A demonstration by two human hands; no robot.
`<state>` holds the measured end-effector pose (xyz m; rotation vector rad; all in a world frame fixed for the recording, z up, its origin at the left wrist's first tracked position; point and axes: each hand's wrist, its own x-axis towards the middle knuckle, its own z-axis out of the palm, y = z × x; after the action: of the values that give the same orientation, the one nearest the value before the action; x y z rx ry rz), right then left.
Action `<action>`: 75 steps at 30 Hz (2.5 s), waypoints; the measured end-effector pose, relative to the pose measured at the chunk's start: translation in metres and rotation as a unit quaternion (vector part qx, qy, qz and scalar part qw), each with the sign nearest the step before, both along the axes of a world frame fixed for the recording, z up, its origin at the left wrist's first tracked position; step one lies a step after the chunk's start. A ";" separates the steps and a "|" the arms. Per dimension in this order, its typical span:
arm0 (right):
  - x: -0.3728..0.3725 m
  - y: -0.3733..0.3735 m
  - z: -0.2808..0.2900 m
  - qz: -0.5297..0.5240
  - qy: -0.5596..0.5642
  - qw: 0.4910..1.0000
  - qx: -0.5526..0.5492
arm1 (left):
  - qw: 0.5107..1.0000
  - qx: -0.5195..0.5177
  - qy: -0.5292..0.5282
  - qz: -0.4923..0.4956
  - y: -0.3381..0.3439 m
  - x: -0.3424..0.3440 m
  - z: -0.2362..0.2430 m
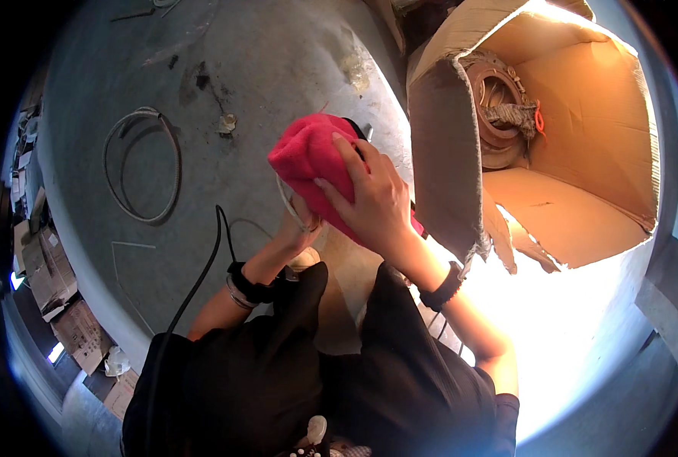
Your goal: The person removes a grey electronic component and a circular metal part from a cardboard box, wipes them with a pink cloth, and handles a coiled flexible metal conduit.
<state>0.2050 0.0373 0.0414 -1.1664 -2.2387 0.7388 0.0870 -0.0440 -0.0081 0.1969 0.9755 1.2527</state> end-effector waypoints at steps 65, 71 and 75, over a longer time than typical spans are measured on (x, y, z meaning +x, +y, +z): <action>0.018 -0.004 -0.016 -0.014 0.172 0.964 -0.202 | 0.996 0.008 0.058 -0.067 0.008 -0.035 0.021; 0.029 0.001 -0.036 -0.126 0.232 0.918 -0.295 | 0.993 0.061 -0.041 -0.095 0.013 -0.037 0.041; 0.025 -0.001 -0.028 -0.023 0.146 0.962 -0.227 | 0.980 0.094 -0.057 -0.166 0.009 -0.035 0.043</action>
<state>0.2295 0.0361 0.0132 -1.2102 -1.8409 1.3614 0.0518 -0.0346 0.0347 0.4136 0.6922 1.0343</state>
